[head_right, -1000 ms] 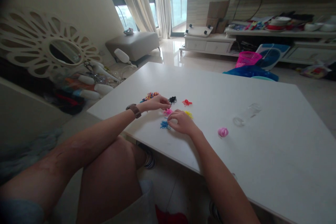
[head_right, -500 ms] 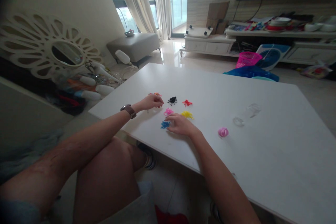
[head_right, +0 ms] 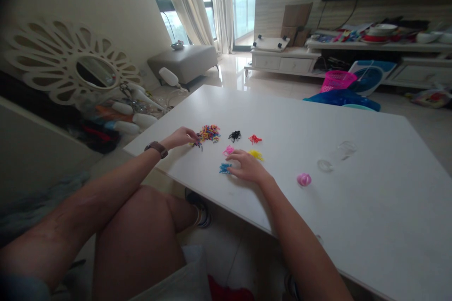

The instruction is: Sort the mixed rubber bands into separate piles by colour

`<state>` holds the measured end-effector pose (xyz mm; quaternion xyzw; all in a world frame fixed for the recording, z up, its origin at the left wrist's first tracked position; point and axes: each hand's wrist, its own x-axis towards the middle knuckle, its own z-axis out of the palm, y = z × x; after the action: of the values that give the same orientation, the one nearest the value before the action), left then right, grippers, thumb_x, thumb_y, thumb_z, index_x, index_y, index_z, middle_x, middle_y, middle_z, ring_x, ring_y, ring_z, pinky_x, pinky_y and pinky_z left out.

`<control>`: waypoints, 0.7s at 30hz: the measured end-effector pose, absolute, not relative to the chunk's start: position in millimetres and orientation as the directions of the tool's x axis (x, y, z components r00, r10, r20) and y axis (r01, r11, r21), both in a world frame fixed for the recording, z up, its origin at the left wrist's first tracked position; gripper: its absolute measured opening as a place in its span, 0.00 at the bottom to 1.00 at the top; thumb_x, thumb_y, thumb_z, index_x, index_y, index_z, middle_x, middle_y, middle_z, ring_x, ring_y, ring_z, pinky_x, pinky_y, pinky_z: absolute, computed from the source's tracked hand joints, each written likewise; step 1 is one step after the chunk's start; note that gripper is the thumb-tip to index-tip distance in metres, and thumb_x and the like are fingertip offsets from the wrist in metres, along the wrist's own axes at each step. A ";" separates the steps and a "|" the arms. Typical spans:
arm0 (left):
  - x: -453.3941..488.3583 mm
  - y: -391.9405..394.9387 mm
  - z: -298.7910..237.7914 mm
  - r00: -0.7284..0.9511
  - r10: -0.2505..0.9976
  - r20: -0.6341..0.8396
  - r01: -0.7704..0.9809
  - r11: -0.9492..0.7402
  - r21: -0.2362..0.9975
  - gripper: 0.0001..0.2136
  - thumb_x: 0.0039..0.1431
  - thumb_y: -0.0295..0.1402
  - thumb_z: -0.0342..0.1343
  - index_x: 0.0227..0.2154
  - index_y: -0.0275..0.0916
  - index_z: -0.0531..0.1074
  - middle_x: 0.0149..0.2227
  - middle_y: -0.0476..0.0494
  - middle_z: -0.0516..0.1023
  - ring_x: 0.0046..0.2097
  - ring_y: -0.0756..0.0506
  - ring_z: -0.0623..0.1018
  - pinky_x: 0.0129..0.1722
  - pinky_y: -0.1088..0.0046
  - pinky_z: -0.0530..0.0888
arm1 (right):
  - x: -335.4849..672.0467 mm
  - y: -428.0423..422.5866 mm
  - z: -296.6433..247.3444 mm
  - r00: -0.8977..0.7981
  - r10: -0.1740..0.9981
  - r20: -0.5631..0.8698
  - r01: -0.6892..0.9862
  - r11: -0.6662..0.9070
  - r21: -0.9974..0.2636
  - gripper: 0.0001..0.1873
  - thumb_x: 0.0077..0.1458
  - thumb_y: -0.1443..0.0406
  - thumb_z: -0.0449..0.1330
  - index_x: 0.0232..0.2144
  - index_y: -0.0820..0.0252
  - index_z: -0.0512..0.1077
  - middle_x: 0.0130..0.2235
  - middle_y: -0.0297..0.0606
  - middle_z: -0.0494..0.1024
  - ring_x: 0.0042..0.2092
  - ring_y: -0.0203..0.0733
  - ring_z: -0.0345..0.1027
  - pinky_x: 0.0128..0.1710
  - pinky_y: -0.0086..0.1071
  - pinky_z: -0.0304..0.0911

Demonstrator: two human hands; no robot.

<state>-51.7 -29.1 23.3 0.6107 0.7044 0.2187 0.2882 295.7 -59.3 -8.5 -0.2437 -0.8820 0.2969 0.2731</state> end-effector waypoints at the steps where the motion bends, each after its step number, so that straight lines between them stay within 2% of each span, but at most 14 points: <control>1: -52.7 -30.0 21.7 -0.070 0.987 -0.147 0.740 0.150 0.655 0.09 0.37 0.31 0.65 0.26 0.35 0.83 0.26 0.44 0.81 0.29 0.47 0.75 0.29 0.75 0.68 | 295.7 -58.8 -8.6 -0.728 0.592 0.346 0.270 0.712 -0.648 0.14 0.55 0.65 0.65 0.46 0.54 0.78 0.50 0.42 0.79 0.52 0.47 0.74 0.54 0.41 0.68; 8: -51.6 -33.4 13.1 -0.030 0.990 -0.138 0.788 0.109 0.607 0.06 0.39 0.34 0.67 0.22 0.38 0.80 0.22 0.47 0.78 0.26 0.49 0.72 0.27 0.75 0.64 | 297.2 -57.2 -10.8 -0.726 0.584 0.364 0.277 0.732 -0.622 0.13 0.56 0.64 0.64 0.45 0.53 0.78 0.49 0.41 0.79 0.51 0.47 0.74 0.53 0.42 0.69; 15: -52.6 -27.3 14.5 -0.006 0.995 -0.102 0.746 0.072 0.662 0.10 0.42 0.39 0.67 0.24 0.36 0.79 0.23 0.46 0.78 0.27 0.50 0.72 0.27 0.76 0.64 | 298.6 -57.6 -8.3 -0.720 0.591 0.365 0.281 0.728 -0.625 0.12 0.57 0.63 0.64 0.44 0.53 0.78 0.49 0.41 0.79 0.52 0.47 0.74 0.53 0.42 0.69; 21: -49.0 -23.6 19.3 0.023 0.993 -0.116 0.714 0.065 0.697 0.08 0.40 0.33 0.66 0.25 0.35 0.78 0.24 0.46 0.79 0.28 0.49 0.74 0.28 0.76 0.66 | 299.2 -57.9 -8.2 -0.721 0.596 0.353 0.289 0.722 -0.629 0.11 0.57 0.64 0.64 0.43 0.53 0.79 0.48 0.41 0.79 0.51 0.47 0.74 0.53 0.42 0.69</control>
<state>-49.0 -23.6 19.3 0.6451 0.6615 0.2261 0.3083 299.2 -57.9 -8.2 -0.2501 -0.8854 0.2767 0.2775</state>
